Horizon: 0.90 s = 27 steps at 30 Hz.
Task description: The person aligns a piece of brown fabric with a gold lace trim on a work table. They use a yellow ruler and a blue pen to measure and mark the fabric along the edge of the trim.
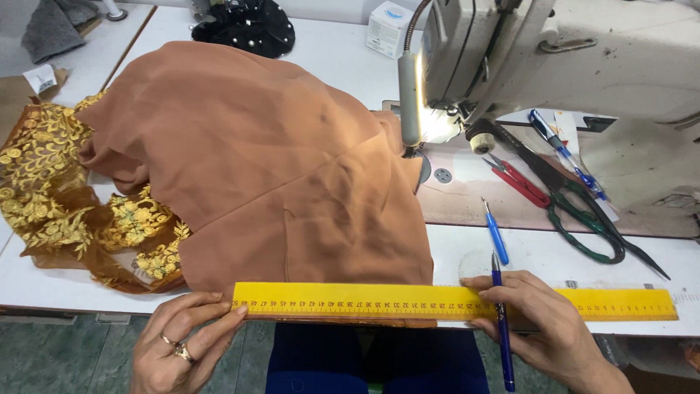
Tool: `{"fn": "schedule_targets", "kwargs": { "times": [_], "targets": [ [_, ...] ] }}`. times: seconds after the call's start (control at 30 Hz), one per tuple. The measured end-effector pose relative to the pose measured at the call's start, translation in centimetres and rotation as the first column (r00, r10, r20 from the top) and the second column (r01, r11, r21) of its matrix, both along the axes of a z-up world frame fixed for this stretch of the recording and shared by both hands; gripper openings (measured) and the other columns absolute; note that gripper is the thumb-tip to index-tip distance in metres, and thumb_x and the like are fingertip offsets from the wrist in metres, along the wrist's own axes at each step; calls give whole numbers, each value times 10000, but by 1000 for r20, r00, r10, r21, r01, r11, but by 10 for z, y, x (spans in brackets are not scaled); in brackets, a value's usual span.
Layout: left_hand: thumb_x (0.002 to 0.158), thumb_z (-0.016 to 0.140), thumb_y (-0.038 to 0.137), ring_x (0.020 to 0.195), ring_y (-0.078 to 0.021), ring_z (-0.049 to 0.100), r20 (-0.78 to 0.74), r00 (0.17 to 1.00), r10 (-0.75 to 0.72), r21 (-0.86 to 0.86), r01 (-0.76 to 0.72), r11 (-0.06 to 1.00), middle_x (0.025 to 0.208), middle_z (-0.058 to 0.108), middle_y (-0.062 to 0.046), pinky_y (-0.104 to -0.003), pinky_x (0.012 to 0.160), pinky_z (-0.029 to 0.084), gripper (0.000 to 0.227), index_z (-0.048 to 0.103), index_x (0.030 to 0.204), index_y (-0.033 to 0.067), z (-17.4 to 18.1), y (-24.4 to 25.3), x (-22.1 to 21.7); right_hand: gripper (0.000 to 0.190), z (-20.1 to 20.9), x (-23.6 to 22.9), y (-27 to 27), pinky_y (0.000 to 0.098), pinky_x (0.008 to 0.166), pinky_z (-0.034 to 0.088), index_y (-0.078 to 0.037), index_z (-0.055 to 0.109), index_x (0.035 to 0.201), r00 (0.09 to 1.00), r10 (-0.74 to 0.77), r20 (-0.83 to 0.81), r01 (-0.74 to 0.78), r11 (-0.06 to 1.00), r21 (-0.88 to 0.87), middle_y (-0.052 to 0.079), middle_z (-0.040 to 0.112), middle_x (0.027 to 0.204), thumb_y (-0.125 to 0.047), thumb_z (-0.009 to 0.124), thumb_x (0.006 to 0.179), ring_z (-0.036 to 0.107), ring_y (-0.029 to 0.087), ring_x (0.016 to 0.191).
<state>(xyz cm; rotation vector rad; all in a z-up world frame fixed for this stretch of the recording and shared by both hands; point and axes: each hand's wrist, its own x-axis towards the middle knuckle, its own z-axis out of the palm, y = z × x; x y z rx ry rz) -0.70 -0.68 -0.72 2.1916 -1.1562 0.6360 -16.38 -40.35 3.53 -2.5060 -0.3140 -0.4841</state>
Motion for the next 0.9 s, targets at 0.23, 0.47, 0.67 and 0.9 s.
{"fn": "schedule_targets", "kwargs": {
  "times": [0.23, 0.47, 0.67, 0.9],
  "targets": [
    [801, 702, 121, 981, -229, 638, 36, 999, -7, -6, 7, 1000, 1035, 670, -22, -366, 892, 530, 281, 696, 1081, 145, 0, -2, 1, 363, 0, -3, 0, 286, 824, 618, -66, 585, 1024, 1000, 14, 28, -14, 1000, -4, 134, 715, 1116, -206, 761, 739, 717, 203, 929],
    [771, 720, 129, 989, -227, 645, -24, 999, 38, -14, -39, 999, 1026, 686, -22, -356, 893, 528, 287, 712, 1058, 144, 5, -6, -4, 365, 1, -2, 1, 285, 823, 625, -67, 584, 1022, 1000, 10, 28, -10, 1000, -1, 131, 711, 1125, -205, 766, 738, 717, 203, 925],
    [759, 742, 145, 969, -224, 647, 25, 1000, 4, -12, -4, 1000, 1020, 688, -35, -342, 886, 531, 293, 709, 1049, 132, -1, -4, 0, 330, 0, -2, -1, 295, 830, 604, -64, 594, 997, 999, 10, 30, -10, 1000, -3, 119, 720, 1103, -217, 752, 751, 711, 197, 897],
    [766, 734, 137, 962, -219, 642, 21, 1000, 3, -25, -2, 1000, 1015, 685, -31, -336, 890, 529, 284, 710, 1049, 127, 1, -6, 0, 388, -4, -3, 1, 319, 899, 583, -65, 585, 1040, 998, 29, 52, -27, 998, -50, 114, 711, 1130, -234, 770, 745, 687, 217, 999]
  ]
}}
